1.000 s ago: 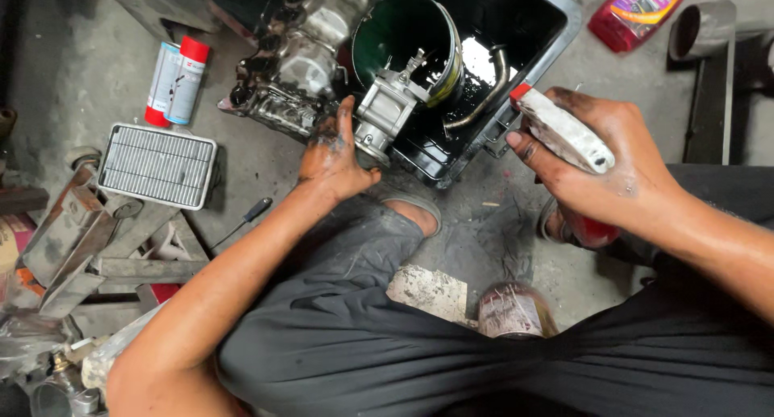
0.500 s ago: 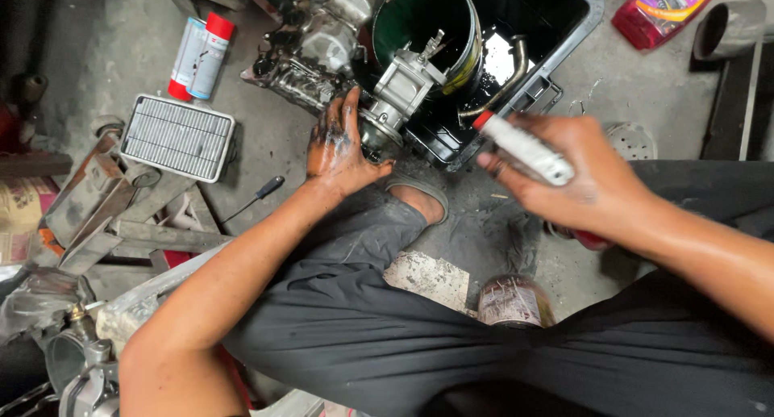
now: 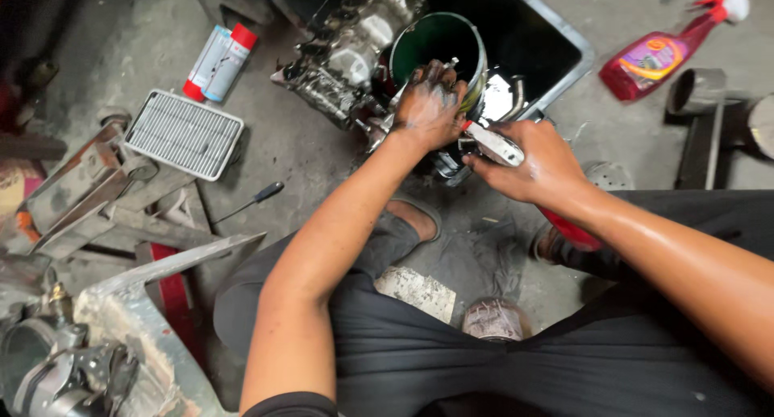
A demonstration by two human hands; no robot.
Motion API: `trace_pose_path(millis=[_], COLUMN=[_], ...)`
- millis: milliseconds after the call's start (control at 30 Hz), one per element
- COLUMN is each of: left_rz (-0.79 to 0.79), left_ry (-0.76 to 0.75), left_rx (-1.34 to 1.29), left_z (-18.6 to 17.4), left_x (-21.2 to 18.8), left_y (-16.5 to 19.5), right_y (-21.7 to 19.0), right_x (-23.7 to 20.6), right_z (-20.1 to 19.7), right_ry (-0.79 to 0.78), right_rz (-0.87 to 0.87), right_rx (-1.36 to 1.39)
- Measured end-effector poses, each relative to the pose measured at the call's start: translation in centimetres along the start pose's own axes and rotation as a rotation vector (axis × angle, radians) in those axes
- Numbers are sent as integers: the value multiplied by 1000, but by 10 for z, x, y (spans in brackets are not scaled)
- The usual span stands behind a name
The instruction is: The person sits on the workshop floor and cleans a greasy carburetor over a black parts-washing tray. They hold the carburetor with one hand while scrubbing its openings and surfaces with a small brush, occasionally spraying it with liquid from a spray bottle and dipping the brush into a bucket of cleaning fluid.
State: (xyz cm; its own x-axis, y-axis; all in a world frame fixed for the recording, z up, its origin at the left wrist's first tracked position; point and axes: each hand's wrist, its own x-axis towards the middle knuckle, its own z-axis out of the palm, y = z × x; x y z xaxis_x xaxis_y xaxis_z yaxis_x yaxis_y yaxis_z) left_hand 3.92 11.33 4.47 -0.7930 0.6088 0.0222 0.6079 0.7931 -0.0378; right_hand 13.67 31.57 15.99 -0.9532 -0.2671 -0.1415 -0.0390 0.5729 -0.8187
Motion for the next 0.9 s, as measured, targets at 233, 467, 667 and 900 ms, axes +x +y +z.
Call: trace_pose_path(millis=[233,467,667,900], left_rz=[-21,-176,-813,-611], left_ry=[52,343,236,191], left_rx=[58,-728,-1603,-2445], left_z=[7,26,43,42], left_x=[11,12,26,24], left_y=[10,13,10,20], right_y=[21,15,11,12], right_x=[3,2,3,3], right_z=[-2,-4,-1,0], right_ry=[13,49,46,27], right_rz=[70,75,59,150], right_rx=[-24,-13,18,-50])
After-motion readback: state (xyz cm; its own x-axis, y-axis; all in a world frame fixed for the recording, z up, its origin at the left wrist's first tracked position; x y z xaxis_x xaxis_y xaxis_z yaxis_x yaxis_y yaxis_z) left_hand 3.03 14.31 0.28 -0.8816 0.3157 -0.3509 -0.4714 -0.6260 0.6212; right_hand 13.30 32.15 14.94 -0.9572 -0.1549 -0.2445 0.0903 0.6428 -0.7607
